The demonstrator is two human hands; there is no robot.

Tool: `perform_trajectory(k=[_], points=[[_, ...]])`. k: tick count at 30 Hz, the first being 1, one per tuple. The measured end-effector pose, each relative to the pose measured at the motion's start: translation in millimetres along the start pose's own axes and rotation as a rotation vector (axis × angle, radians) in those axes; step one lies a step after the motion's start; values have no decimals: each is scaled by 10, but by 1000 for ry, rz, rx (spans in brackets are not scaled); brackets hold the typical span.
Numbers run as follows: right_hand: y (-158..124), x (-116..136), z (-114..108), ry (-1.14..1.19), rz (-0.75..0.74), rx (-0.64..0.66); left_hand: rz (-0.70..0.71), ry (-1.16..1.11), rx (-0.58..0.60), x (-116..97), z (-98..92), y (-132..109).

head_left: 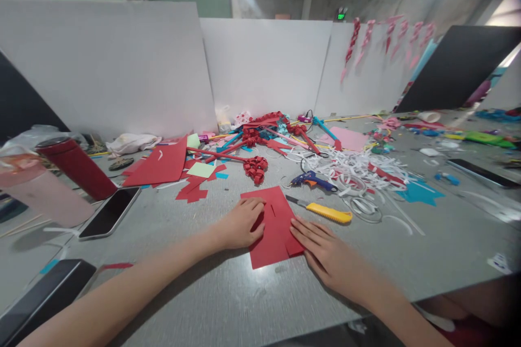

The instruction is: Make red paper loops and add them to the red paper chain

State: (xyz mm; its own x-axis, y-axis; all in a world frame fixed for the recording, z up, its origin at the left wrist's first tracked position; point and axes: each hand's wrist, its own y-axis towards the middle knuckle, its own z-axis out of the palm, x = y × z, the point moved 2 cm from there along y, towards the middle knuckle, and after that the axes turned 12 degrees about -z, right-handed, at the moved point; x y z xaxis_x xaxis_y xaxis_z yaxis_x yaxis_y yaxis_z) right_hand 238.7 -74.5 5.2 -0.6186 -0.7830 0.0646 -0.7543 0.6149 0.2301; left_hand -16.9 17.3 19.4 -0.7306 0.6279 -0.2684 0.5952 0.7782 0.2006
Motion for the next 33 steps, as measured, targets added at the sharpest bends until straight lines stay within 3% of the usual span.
perform_trajectory(k=[9,16,25,29,33], points=[[25,-11,-21,25,-10,35,-7,87,15,-129,9,123],[6,-50,60,54,-24,-7,-35,237,-73,-297,155,215],[24,-14,3,74,-30,-7,-95,64,-144,-331,276,205],[19,11,11,57,-18,21,17,54,-114,-328,273,220],[14,23,15,71,-13,10,194,45,-9,-323,297,247]])
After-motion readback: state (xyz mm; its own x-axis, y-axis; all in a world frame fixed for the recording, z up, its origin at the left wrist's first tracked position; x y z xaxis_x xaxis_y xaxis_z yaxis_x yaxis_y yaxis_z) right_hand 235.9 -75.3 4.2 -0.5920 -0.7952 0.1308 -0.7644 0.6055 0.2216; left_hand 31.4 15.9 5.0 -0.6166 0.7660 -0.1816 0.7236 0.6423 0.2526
